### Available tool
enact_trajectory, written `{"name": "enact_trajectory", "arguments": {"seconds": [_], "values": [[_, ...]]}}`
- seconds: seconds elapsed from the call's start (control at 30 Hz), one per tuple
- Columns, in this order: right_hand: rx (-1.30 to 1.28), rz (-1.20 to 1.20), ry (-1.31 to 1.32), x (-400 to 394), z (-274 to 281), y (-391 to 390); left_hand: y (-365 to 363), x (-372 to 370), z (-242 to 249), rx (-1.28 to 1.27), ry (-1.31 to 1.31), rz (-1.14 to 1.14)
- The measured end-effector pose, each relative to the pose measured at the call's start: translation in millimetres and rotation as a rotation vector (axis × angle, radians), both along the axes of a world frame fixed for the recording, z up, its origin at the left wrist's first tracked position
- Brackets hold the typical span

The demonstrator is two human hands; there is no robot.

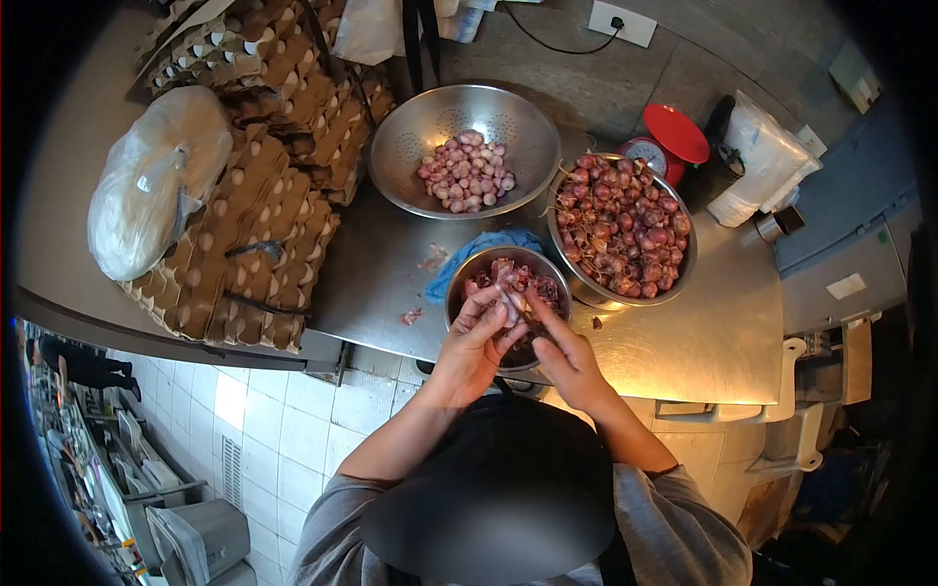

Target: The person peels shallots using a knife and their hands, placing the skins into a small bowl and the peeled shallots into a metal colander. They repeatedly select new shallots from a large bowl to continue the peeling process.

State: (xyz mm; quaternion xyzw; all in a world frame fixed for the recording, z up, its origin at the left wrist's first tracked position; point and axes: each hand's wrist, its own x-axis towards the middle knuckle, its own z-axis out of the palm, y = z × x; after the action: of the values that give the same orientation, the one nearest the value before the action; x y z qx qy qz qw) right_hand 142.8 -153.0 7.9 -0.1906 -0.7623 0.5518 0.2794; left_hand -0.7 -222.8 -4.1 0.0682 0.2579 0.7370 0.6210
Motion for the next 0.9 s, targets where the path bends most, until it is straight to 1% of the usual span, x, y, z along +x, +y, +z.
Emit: {"name": "enact_trajectory", "arguments": {"seconds": [0.07, 0.2, 0.3, 0.5, 0.6, 0.67, 0.77, 0.87, 0.9], "values": [[0.073, -0.037, -0.02, -1, -1, -2, 0, -1, -6, 0.005, 0.017, -0.018], [0.256, -0.096, -0.075, 0, -1, 0, 1, 1, -1, -0.034, 0.035, 0.004], [0.307, -0.103, -0.087, 1, -2, 1, 0, 0, 1, -0.041, 0.048, 0.008], [0.297, -0.065, -0.222, 4, 4, 3, -3, -2, -6, -0.048, 0.02, 0.012], [0.371, -0.098, -0.086, 1, -6, 6, -2, -4, -16, -0.041, -0.017, 0.006], [0.342, -0.095, -0.098, 2, -2, 5, -3, -5, -16, -0.043, -0.017, 0.004], [0.315, -0.108, -0.115, 1, 2, 1, -2, -2, 0, -0.098, 0.004, 0.027], [0.32, -0.126, -0.113, 2, -3, 3, -4, -3, -7, -0.052, 0.034, 0.0], [0.324, -0.131, -0.109, 2, -6, 6, -4, -3, -6, -0.071, 0.048, -0.02]]}}
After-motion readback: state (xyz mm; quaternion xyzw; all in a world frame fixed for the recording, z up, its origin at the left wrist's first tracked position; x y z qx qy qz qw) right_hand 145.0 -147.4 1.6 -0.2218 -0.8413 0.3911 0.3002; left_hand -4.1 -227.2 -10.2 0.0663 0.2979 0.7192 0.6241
